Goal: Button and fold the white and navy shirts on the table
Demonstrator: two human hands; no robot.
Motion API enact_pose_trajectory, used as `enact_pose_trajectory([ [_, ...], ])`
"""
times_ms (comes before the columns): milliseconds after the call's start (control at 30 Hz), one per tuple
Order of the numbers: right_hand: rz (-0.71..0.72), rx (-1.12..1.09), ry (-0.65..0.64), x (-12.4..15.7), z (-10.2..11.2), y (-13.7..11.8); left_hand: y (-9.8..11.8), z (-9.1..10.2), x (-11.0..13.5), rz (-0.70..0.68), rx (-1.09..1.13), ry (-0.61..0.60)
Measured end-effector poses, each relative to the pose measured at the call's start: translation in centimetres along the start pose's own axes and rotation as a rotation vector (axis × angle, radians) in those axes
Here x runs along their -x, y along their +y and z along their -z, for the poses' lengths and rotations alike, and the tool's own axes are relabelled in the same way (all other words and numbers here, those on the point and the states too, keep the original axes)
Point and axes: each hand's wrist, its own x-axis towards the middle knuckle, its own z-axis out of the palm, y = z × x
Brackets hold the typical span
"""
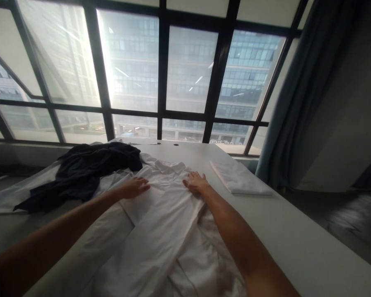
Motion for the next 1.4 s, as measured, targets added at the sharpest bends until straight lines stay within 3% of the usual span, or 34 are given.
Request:
enact_pose_trajectory([
  [100,0.072,-0.015,0.044,-0.6,-0.1,-1.5,-1.2,0.3,-2.6,0.023,-0.058,0.074],
  [167,0.100,-0.037,0.016,-1.0,-0.5,-1.6,-2.4,-0.3,-4.0,0.056,-0.070,0.044],
  [333,0.094,-0.066,0.009,-1.5,-1.2,0.7,-4.2,-1.7,-5.1,0.122,-0.038,-0.045],
  [467,0.050,-0.074,0.004,-1.6,-0.7,1.8,-3.9,-1.5,-5.6,0.151,-0.069,-0.083],
  [700,0.064,-0.057,0.014,-2.2,-0.2,1.8,-2.6,-2.2,-7.7,0.103,-0.098,0.014],
  [1033,-0.043,-0.096,0.063,-2.5,-0.9,5.8,-3.5,-2.7,-9.0,0.123,-0.053,-0.041],
  [1167,-0.027,-0.044,0.197,-1.7,-0.5,4.9,-3.0,-2.6,-9.2,0.143,-0.097,-0.057],
  [1333,0.081,-0.066,0.031,-0.5,-0.4,2.4,-1.6,-2.9,-8.9,0.131,-0.180,0.074],
  [1400,0.094,-0.059,0.019,-0.2,-0.6,1.7,-1.1,-3.2,-8.5,0.153,-0.131,0.054],
])
